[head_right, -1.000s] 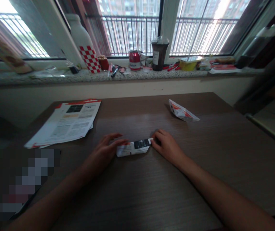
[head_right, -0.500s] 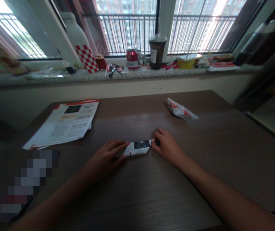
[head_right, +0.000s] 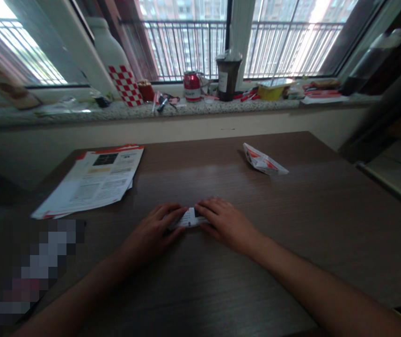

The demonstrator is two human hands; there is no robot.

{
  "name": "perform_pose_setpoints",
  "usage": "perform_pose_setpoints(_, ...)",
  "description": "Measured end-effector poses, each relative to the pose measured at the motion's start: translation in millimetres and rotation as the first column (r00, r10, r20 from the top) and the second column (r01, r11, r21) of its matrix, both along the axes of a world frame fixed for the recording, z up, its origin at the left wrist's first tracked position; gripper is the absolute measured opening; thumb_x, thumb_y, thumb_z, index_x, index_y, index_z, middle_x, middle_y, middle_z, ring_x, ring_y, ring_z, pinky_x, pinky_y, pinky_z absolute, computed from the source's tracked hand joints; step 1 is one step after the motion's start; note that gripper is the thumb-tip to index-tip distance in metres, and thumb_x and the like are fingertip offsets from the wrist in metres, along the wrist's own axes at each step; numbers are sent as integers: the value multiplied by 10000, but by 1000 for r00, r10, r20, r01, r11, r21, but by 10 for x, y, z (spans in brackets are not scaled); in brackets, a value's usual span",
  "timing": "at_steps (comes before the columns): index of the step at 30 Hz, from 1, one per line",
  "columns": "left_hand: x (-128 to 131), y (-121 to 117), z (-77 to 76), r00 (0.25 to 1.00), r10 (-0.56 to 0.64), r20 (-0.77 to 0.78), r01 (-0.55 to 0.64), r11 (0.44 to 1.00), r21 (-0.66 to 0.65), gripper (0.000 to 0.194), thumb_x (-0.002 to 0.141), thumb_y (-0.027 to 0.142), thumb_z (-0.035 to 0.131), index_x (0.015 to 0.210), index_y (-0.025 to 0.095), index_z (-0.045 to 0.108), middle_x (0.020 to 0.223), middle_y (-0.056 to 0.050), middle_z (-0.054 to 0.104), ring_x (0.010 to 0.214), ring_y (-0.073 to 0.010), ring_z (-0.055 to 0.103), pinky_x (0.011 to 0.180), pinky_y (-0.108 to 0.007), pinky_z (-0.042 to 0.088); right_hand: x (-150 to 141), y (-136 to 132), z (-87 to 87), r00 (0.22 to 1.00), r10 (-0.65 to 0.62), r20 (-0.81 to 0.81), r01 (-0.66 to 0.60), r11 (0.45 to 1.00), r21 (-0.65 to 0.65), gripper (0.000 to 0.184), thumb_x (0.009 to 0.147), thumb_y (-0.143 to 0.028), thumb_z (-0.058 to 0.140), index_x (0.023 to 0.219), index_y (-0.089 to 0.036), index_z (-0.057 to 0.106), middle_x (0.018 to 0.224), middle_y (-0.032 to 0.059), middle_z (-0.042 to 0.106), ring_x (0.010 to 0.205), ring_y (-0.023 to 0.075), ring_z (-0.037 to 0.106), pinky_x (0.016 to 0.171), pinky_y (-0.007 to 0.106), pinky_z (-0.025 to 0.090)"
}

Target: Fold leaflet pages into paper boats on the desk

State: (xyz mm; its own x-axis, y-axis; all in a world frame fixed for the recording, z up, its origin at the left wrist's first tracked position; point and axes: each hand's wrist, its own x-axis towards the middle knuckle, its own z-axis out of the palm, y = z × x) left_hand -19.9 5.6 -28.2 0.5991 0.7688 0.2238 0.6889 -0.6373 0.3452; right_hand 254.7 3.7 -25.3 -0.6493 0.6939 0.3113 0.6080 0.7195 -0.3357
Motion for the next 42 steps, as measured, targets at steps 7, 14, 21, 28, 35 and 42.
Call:
perform_pose_setpoints(7,-1,-18,28,999,5,-34,-5,1000,-4,447,999,290,659,1435,237,572,1335,-99,622,1208,-289,607,1054,-482,529,-3,30,-75,998,5,63,-5,1000,-1,437,1036,-285,601,1469,-235,559,1425,141,635,1263,308,638,1052,512,545)
perform_pose_setpoints(14,0,-53,45,994,-26,-103,32,998,59,399,1026,265,625,1423,283,596,1304,-98,630,1168,-293,611,1005,-501,543,3,17,-80,997,15,81,-17,999,31,414,1028,-270,613,1438,-226,588,1394,149,649,1267,314,630,1060,541,537)
perform_pose_setpoints(21,15,-74,73,989,-44,-143,56,995,80,397,1031,248,608,1427,260,589,1337,-105,641,1208,-307,604,1019,-509,538,4,16,-84,997,11,78,-14,999,39,378,1039,-272,593,1414,-234,619,1379,153,661,1260,321,638,1040,545,550)
perform_pose_setpoints(28,40,-86,92,984,-74,-162,91,991,99,394,1066,197,520,1452,262,558,1356,-111,665,1192,-290,650,1000,-478,548,-6,24,-75,999,1,54,-3,999,33,386,1031,-257,610,1418,-256,616,1372,137,670,1249,307,648,1044,543,549)
perform_pose_setpoints(35,43,-108,63,977,-57,-205,76,993,86,503,1048,212,559,1535,305,477,1486,-123,586,1299,-327,598,1028,-522,534,11,56,-56,996,5,93,-8,1000,27,386,1054,-259,575,1440,-250,596,1378,127,666,1251,290,638,1044,512,544)
perform_pose_setpoints(42,38,-106,65,982,-52,-184,67,995,79,481,1058,224,537,1525,325,492,1486,-98,583,1338,-312,560,1086,-532,493,23,52,-86,996,0,90,-4,999,53,414,1054,-272,585,1467,-303,579,1388,119,663,1269,294,630,1039,528,539)
